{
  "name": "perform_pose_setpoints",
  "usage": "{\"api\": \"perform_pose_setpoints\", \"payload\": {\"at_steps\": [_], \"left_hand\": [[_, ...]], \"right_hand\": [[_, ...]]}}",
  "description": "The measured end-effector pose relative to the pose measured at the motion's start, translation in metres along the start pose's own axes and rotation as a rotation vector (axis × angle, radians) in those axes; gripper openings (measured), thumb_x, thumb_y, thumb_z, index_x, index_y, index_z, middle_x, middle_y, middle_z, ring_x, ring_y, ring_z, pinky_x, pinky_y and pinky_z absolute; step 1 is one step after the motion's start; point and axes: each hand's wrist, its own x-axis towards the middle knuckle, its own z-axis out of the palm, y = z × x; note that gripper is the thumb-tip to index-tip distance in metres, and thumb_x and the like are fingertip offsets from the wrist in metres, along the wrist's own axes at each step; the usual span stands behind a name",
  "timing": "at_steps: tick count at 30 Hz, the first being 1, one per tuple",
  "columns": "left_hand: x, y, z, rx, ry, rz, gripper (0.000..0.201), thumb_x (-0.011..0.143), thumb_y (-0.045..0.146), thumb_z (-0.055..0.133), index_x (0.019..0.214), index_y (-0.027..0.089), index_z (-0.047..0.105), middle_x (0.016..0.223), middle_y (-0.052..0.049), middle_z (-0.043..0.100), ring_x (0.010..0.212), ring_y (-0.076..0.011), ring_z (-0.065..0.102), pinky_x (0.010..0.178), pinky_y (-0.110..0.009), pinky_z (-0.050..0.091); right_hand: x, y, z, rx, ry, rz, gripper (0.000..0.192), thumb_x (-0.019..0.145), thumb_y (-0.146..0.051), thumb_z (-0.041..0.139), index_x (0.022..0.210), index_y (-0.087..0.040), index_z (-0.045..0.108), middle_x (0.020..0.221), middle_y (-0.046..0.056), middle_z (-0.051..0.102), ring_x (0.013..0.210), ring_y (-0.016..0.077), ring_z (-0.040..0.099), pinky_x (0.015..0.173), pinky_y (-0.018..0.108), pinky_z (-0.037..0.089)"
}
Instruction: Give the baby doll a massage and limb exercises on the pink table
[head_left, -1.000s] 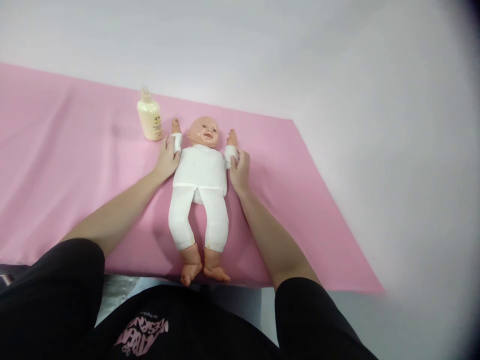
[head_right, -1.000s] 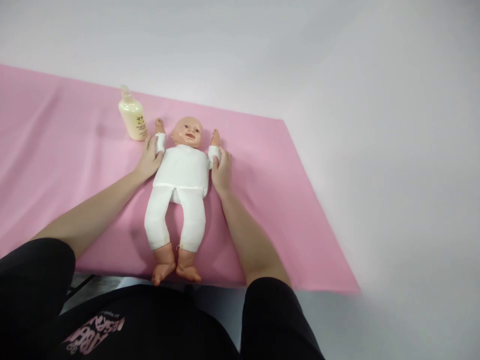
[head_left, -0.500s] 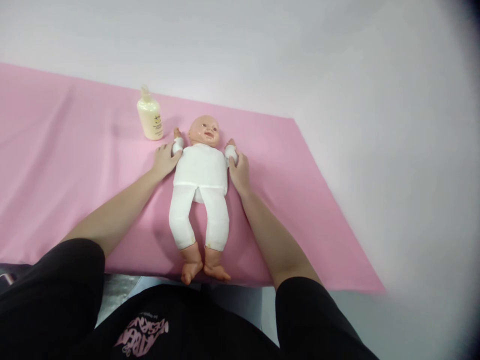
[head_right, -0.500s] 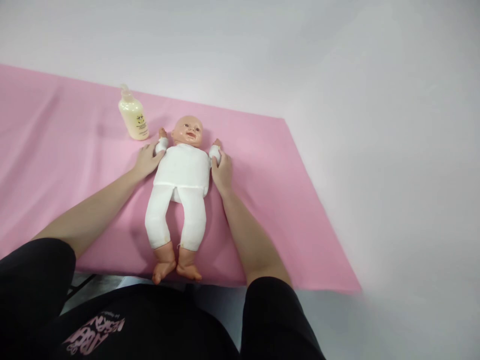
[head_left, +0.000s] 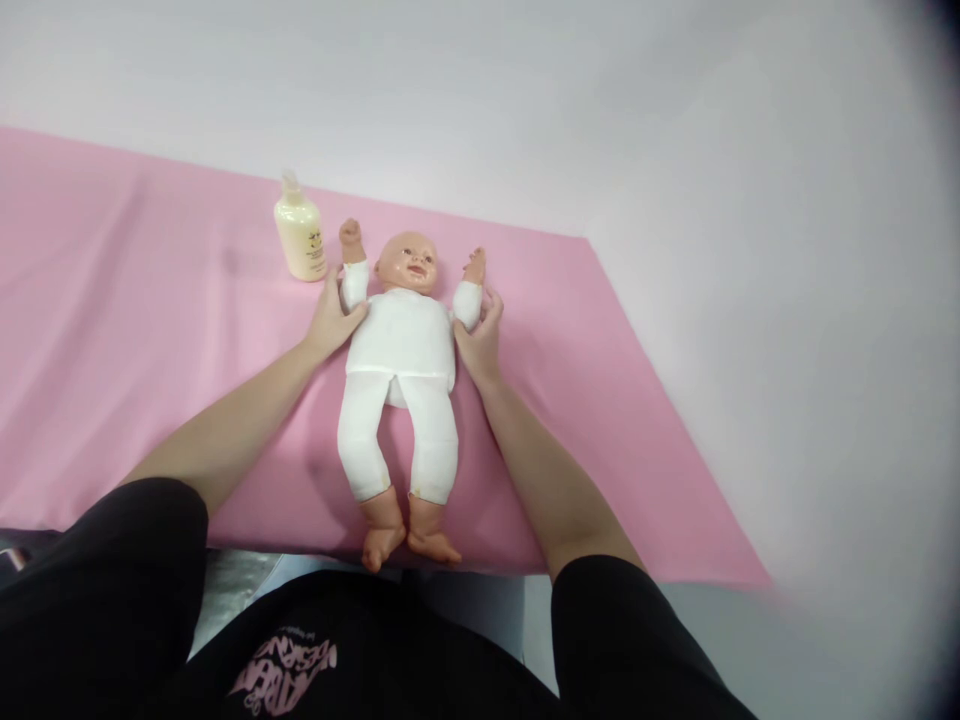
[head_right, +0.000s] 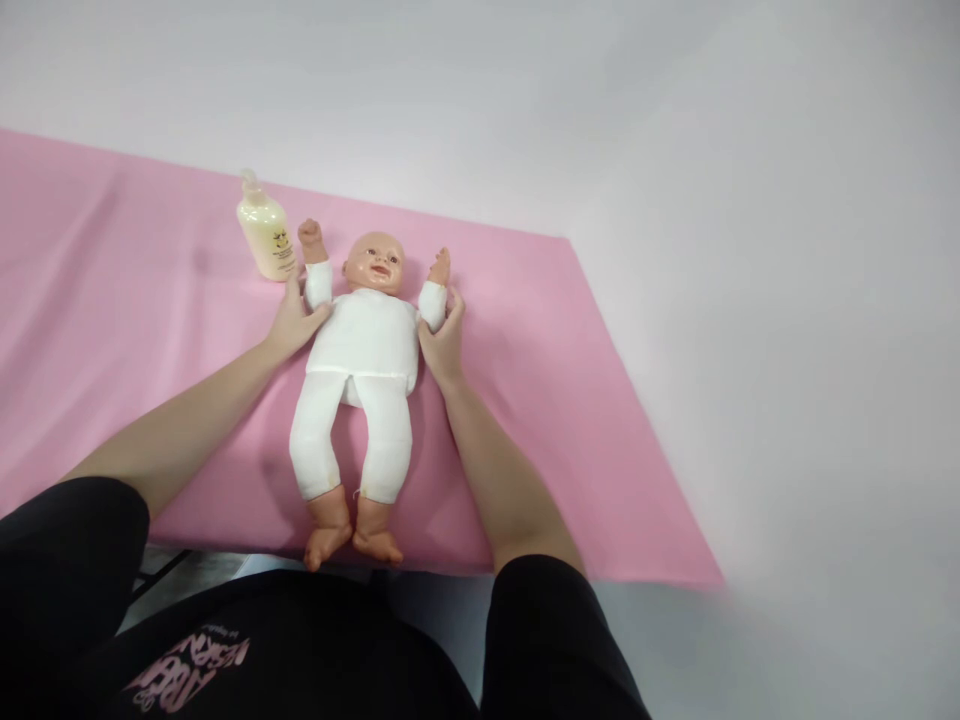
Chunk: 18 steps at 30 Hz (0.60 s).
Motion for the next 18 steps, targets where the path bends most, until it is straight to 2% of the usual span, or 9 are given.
{"api": "perform_pose_setpoints", "payload": {"at_steps": [4,6,8,10,13,16,18], "left_hand": [[-0.001,0.018,0.001,0.044,-0.014,0.135,0.078,0.086,0.069,0.078,0.14,0.017,0.057,0.135,-0.019,0.069,0.131,-0.0372,0.067,0.117,-0.056,0.052],[-0.002,0.027,0.001,0.066,-0.045,0.2,0.063,0.086,0.063,0.078,0.127,0.018,0.065,0.123,-0.015,0.074,0.121,-0.0356,0.07,0.114,-0.056,0.054],[-0.004,0.035,-0.001,0.088,-0.098,0.238,0.048,0.086,0.055,0.077,0.118,0.02,0.069,0.114,-0.012,0.077,0.112,-0.0337,0.073,0.11,-0.055,0.056],[-0.005,0.041,-0.003,0.103,-0.145,0.242,0.039,0.085,0.049,0.076,0.112,0.021,0.071,0.108,-0.01,0.078,0.104,-0.0319,0.073,0.104,-0.052,0.058],[-0.007,0.047,-0.008,0.091,-0.184,0.273,0.035,0.083,0.047,0.075,0.106,0.021,0.07,0.104,-0.009,0.078,0.099,-0.0301,0.073,0.099,-0.048,0.058],[-0.008,0.048,-0.009,0.099,-0.207,0.3,0.033,0.081,0.045,0.074,0.103,0.021,0.069,0.105,-0.009,0.077,0.1,-0.029,0.072,0.1,-0.046,0.057],[-0.008,0.047,-0.008,0.116,-0.217,0.268,0.034,0.082,0.046,0.073,0.104,0.021,0.069,0.105,-0.008,0.077,0.101,-0.0285,0.072,0.101,-0.046,0.057]], "right_hand": [[0.0,0.003,0.002,0.006,0.028,-0.035,0.098,0.089,-0.058,0.077,0.165,-0.03,0.022,0.155,0.018,0.052,0.144,0.0321,0.058,0.121,0.058,0.053],[0.0,0.003,0.003,-0.01,0.037,-0.073,0.095,0.086,-0.06,0.08,0.161,-0.028,0.031,0.146,0.016,0.057,0.136,0.0317,0.062,0.118,0.056,0.055],[0.0,0.002,0.003,-0.047,0.026,-0.145,0.076,0.086,-0.061,0.08,0.146,-0.027,0.049,0.131,0.012,0.063,0.124,0.0307,0.064,0.114,0.055,0.056],[0.0,-0.001,0.003,-0.092,-0.021,-0.231,0.052,0.087,-0.06,0.079,0.123,-0.027,0.061,0.114,0.008,0.065,0.112,0.0299,0.065,0.109,0.056,0.056],[-0.001,-0.005,0.002,-0.116,-0.104,-0.343,0.037,0.087,-0.058,0.078,0.102,-0.027,0.064,0.101,0.005,0.065,0.101,0.029,0.064,0.103,0.055,0.055],[-0.003,-0.007,0.002,-0.095,-0.133,-0.388,0.039,0.092,-0.063,0.069,0.103,-0.027,0.064,0.1,0.005,0.067,0.098,0.0287,0.067,0.1,0.054,0.056],[-0.005,-0.01,0.002,-0.084,-0.128,-0.351,0.047,0.097,-0.069,0.059,0.116,-0.026,0.065,0.108,0.008,0.071,0.107,0.0303,0.069,0.105,0.055,0.056]]}}
